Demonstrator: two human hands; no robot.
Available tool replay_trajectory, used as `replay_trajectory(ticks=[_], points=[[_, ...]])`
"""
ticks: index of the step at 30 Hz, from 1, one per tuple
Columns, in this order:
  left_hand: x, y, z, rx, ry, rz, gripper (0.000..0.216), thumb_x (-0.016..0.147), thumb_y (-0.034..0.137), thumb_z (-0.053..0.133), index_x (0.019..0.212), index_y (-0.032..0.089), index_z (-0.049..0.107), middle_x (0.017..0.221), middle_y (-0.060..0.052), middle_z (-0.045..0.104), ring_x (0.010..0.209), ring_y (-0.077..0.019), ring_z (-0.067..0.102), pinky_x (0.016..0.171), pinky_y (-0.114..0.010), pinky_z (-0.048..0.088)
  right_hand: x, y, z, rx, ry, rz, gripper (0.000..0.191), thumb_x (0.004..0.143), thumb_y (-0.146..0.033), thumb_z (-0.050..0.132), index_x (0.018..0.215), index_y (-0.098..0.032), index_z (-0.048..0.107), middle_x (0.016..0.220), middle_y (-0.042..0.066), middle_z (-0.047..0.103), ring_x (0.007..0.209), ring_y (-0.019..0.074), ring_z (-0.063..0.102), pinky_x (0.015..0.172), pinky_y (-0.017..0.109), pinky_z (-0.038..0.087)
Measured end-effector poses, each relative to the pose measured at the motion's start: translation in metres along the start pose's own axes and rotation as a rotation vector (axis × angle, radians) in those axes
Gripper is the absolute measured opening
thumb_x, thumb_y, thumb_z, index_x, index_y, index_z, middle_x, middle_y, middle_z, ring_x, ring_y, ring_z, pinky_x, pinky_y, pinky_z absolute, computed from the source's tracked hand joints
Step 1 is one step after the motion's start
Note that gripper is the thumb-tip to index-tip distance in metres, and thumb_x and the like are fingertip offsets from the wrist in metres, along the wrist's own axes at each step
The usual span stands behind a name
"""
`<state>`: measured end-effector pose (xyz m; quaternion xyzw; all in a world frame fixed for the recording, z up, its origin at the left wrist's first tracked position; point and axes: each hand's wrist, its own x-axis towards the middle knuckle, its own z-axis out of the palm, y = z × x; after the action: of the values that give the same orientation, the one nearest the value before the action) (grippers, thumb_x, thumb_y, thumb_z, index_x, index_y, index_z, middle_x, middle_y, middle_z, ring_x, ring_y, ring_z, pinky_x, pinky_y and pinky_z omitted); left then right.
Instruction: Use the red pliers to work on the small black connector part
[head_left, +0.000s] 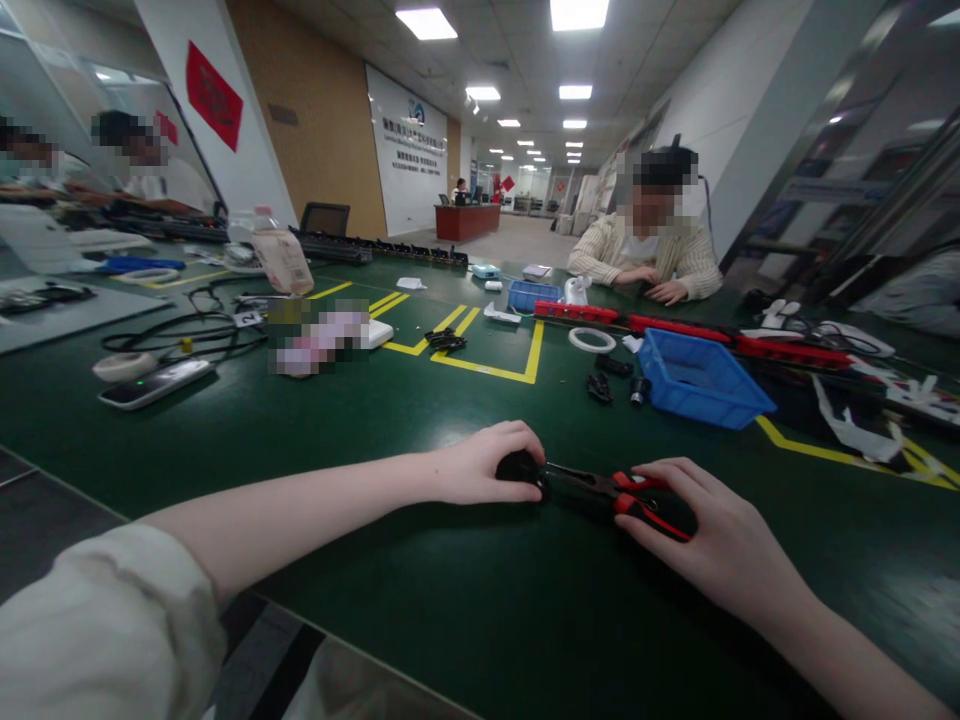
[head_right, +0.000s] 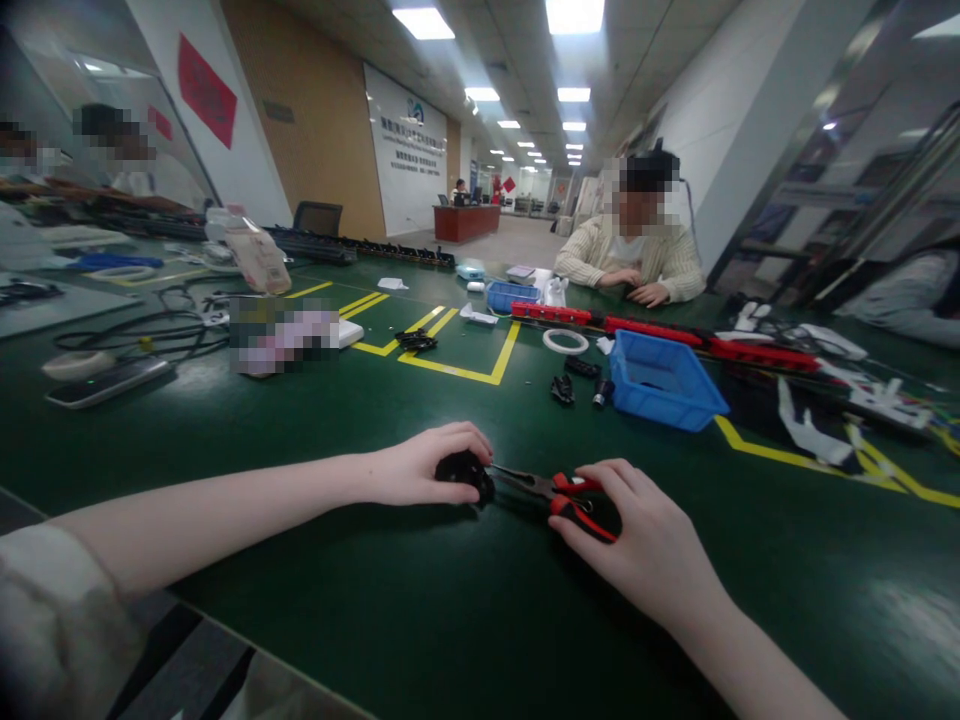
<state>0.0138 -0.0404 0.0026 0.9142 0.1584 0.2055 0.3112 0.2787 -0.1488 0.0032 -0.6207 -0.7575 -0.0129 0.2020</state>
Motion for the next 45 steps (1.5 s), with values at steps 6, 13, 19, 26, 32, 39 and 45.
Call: replay_trajectory(ticks=[6,13,19,26,32,39,45], points=[[-0.001,-0.001,-0.002,0.018,-0.041,0.006,0.027,0.083,0.026,0.065,0.105,0.013,0.057,0.113,-0.01,0.054,0.105,-0.0182,0.053,0.093,-0.031,0.045,-0.003,-0.002,-0.001,0.026,-0.018,0.027,0.044,0.076,-0.058,0.057,0.105,-0.024,0.059,0.1,0.006,0.066,0.089,0.0234,0.064,0.076,0.04,0.054],[-0.001,-0.003,-0.002,0.043,-0.072,0.005,0.024,0.085,0.028,0.062,0.104,0.014,0.058,0.11,-0.009,0.055,0.103,-0.0182,0.053,0.09,-0.031,0.045,-0.002,0.002,0.0,0.146,-0.075,0.122,0.046,0.076,-0.06,0.056,0.104,-0.024,0.059,0.1,0.006,0.066,0.089,0.0236,0.064,0.077,0.041,0.054],[-0.001,-0.004,-0.001,0.055,-0.064,0.022,0.024,0.084,0.023,0.061,0.107,0.015,0.056,0.11,-0.008,0.055,0.102,-0.0182,0.054,0.091,-0.031,0.045,-0.002,0.0,0.004,0.166,-0.102,0.103,0.046,0.075,-0.058,0.059,0.105,-0.024,0.059,0.102,0.006,0.066,0.091,0.0234,0.063,0.079,0.041,0.053],[-0.002,0.0,0.0,0.146,-0.061,-0.012,0.032,0.082,0.034,0.065,0.106,0.015,0.057,0.111,-0.009,0.054,0.102,-0.0202,0.052,0.089,-0.032,0.045,-0.003,-0.001,0.001,0.185,-0.067,0.117,0.046,0.074,-0.06,0.059,0.104,-0.024,0.06,0.1,0.006,0.066,0.09,0.0242,0.063,0.076,0.042,0.053],[-0.002,0.005,-0.001,0.096,-0.052,-0.109,0.034,0.085,0.039,0.059,0.11,0.016,0.052,0.095,-0.004,0.063,0.08,-0.0157,0.059,0.069,-0.026,0.044,-0.003,-0.003,-0.002,0.261,-0.008,0.165,0.051,0.073,-0.06,0.061,0.11,-0.026,0.059,0.104,0.005,0.067,0.092,0.0244,0.064,0.078,0.041,0.054],[0.0,0.005,-0.003,0.074,-0.099,-0.16,0.033,0.087,0.045,0.053,0.101,0.016,0.057,0.078,0.0,0.063,0.063,-0.0114,0.056,0.056,-0.021,0.037,-0.004,-0.005,-0.004,0.326,-0.011,0.189,0.05,0.073,-0.06,0.061,0.111,-0.027,0.061,0.104,0.004,0.067,0.092,0.0238,0.064,0.079,0.04,0.054],[0.0,0.004,-0.003,0.033,-0.108,-0.143,0.032,0.088,0.045,0.052,0.101,0.016,0.058,0.077,0.0,0.062,0.062,-0.0103,0.056,0.055,-0.02,0.037,-0.003,-0.008,-0.002,0.36,-0.023,0.177,0.047,0.073,-0.057,0.063,0.109,-0.027,0.062,0.106,0.004,0.067,0.095,0.0236,0.064,0.081,0.039,0.053]])
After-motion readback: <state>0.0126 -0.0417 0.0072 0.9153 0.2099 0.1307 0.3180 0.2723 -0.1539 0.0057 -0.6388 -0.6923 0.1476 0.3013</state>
